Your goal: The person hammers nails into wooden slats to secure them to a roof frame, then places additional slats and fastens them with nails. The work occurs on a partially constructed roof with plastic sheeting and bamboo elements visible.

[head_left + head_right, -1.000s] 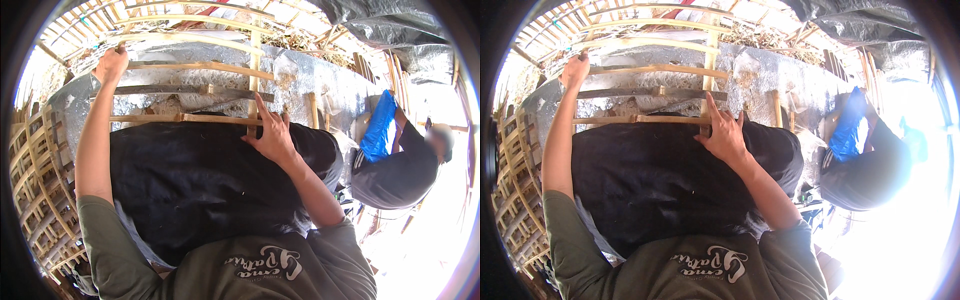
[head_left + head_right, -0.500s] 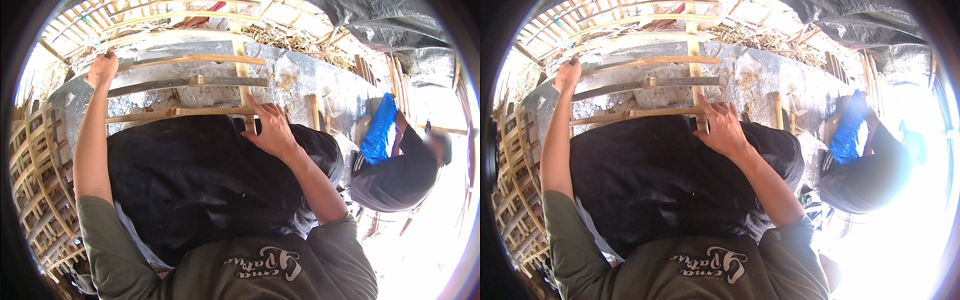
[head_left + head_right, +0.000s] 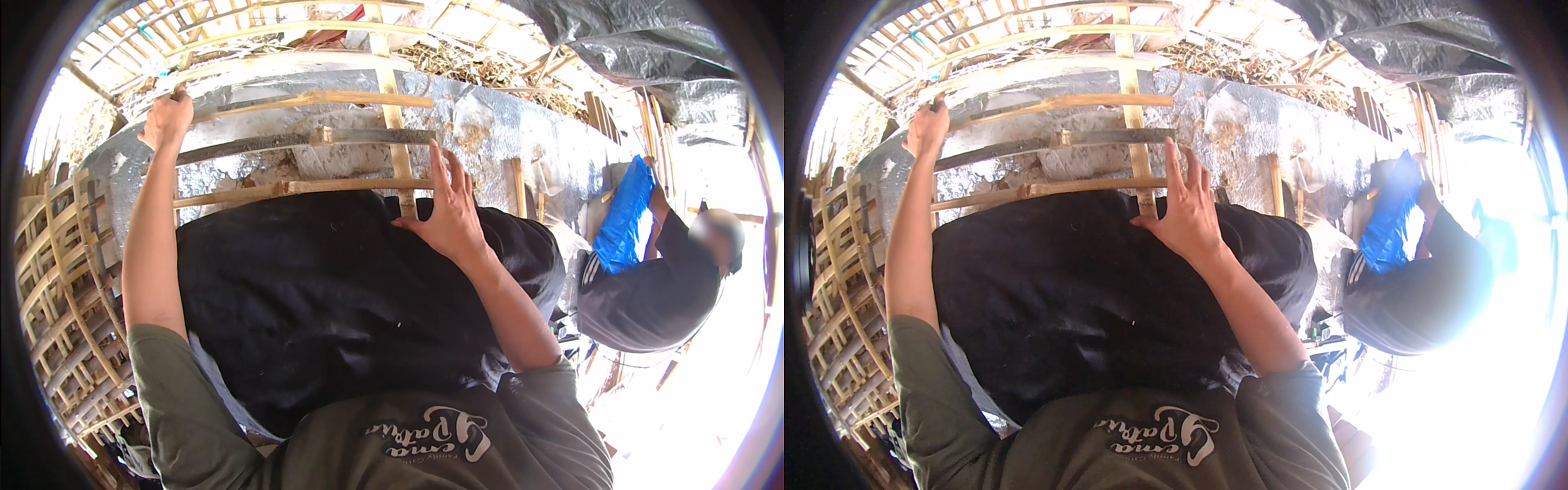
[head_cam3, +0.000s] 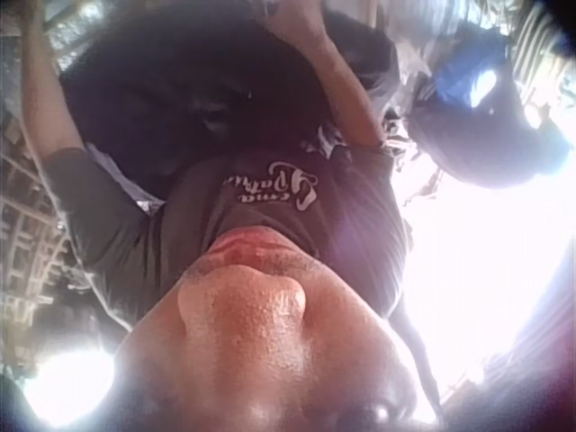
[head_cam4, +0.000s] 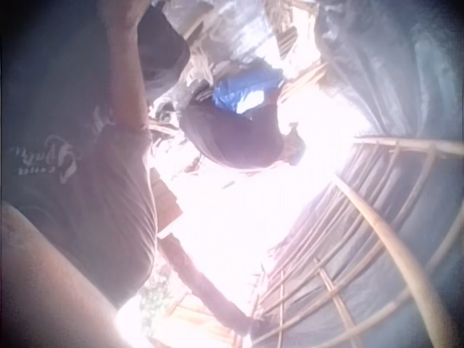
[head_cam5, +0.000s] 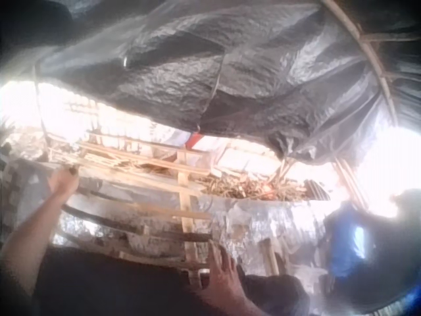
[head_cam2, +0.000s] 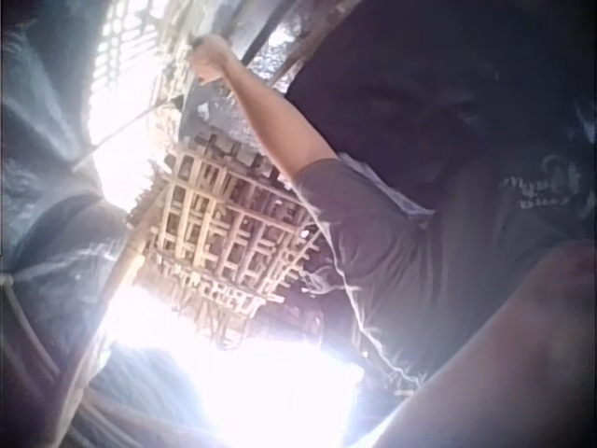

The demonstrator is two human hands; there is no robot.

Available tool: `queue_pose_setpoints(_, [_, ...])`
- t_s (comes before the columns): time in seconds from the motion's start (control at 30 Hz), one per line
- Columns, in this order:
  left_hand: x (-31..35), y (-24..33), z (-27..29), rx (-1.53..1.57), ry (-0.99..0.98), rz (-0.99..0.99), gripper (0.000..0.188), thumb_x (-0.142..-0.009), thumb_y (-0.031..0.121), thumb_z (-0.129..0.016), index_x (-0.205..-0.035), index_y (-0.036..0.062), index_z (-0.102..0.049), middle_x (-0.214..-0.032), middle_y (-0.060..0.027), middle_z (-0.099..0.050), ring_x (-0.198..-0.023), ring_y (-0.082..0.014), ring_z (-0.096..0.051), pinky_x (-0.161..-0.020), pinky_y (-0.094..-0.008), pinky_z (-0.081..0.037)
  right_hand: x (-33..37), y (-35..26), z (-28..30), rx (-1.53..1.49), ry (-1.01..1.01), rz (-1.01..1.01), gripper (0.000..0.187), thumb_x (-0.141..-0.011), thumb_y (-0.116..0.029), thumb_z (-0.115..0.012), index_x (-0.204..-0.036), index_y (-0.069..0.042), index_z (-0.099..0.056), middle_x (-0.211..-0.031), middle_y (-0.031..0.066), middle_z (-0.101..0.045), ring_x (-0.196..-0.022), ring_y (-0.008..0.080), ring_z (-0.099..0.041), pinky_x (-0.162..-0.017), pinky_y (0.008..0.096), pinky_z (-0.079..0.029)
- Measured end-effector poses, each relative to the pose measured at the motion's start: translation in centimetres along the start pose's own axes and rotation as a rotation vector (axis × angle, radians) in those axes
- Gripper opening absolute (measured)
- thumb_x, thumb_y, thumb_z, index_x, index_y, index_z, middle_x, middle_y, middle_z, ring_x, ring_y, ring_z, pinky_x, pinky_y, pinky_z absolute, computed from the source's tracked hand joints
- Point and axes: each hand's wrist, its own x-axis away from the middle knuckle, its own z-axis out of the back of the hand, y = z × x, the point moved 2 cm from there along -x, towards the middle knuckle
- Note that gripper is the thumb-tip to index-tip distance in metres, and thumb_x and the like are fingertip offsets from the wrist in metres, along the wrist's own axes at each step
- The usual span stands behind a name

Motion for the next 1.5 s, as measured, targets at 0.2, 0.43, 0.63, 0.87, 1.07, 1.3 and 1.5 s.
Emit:
queue_pose_setpoints(0.2, [0.5,0.2,1.1,-0.006,-0.014,0.001,0.057,-0.097,0.056,-0.045,-0.12,0.0128,-0.074,-0.125,-0.0182,-0.071,-0.121,-0.0371,-0.064,-0.11,-0.0588,-0.032,0.7,-0.4,0.6,0.178,-0.14,-0.218,0.13,-0.068,-0.047,-0.091,-0.164,-0.012,-0.009,-0.138,0.0298,-0.052,-0.125,0.0444,-0.055,-0.1,0.0594,-0.044])
queue_pose_setpoints(0.43, [0.2,-0.6,0.4,-0.017,-0.01,0.029,0.058,-0.097,0.056,-0.046,-0.121,0.0113,-0.073,-0.126,-0.02,-0.07,-0.121,-0.0372,-0.064,-0.11,-0.0574,-0.033,1.0,0.7,0.7,0.041,-0.179,-0.231,0.125,-0.074,-0.043,-0.088,-0.164,-0.009,-0.007,-0.088,0.0163,-0.076,-0.092,0.0356,-0.073,-0.099,0.0591,-0.04])
queue_pose_setpoints(0.63, [0.8,-0.1,0.7,0.0,-0.001,0.029,0.057,-0.096,0.055,-0.046,-0.121,0.0113,-0.073,-0.125,-0.0185,-0.071,-0.121,-0.0364,-0.064,-0.11,-0.0558,-0.033,1.0,-0.2,0.1,-0.005,-0.184,-0.136,0.111,-0.081,-0.035,-0.082,-0.164,-0.014,-0.012,-0.089,0.0115,-0.076,-0.092,0.0335,-0.073,-0.105,0.0606,-0.037])
queue_pose_setpoints(0.87, [0.9,-0.8,0.9,-0.006,-0.037,0.061,0.055,-0.097,0.056,-0.046,-0.115,0.0114,-0.074,-0.123,-0.0169,-0.072,-0.119,-0.0339,-0.066,-0.111,-0.0567,-0.033,1.1,-1.3,-0.2,0.059,-0.187,-0.077,0.092,-0.084,-0.03,-0.079,-0.161,-0.018,-0.029,-0.079,0.0098,-0.072,-0.085,0.0312,-0.071,-0.105,0.0572,-0.039])
queue_pose_setpoints(1.07, [0.7,-1.3,0.6,-0.004,-0.036,0.07,0.05,-0.097,0.052,-0.048,-0.106,0.0118,-0.077,-0.116,-0.0158,-0.074,-0.115,-0.0334,-0.067,-0.111,-0.0576,-0.033,1.3,-1.6,-0.3,0.081,-0.174,-0.045,0.074,-0.085,-0.029,-0.077,-0.153,-0.022,-0.047,-0.074,0.0108,-0.069,-0.083,0.0291,-0.07,-0.105,0.0541,-0.04])
queue_pose_setpoints(1.3, [0.7,-1.2,0.4,0.005,-0.023,0.054,0.049,-0.097,0.051,-0.05,-0.106,0.0115,-0.077,-0.116,-0.0163,-0.074,-0.115,-0.0343,-0.067,-0.11,-0.0568,-0.034,1.4,-1.8,-0.1,0.094,-0.184,-0.041,0.074,-0.086,-0.028,-0.076,-0.153,-0.023,-0.046,-0.075,0.0109,-0.069,-0.084,0.0283,-0.07,-0.105,0.0548,-0.04])
queue_pose_setpoints(1.5, [0.6,-1.3,0.5,0.009,-0.016,0.073,0.047,-0.095,0.053,-0.053,-0.111,0.0152,-0.077,-0.12,-0.0175,-0.073,-0.118,-0.0356,-0.066,-0.109,-0.0566,-0.035,1.6,-2.1,0.1,0.125,-0.109,0.002,0.076,-0.085,-0.028,-0.077,-0.154,-0.026,-0.046,-0.072,0.0072,-0.067,-0.077,0.0242,-0.07,-0.103,0.0535,-0.042])
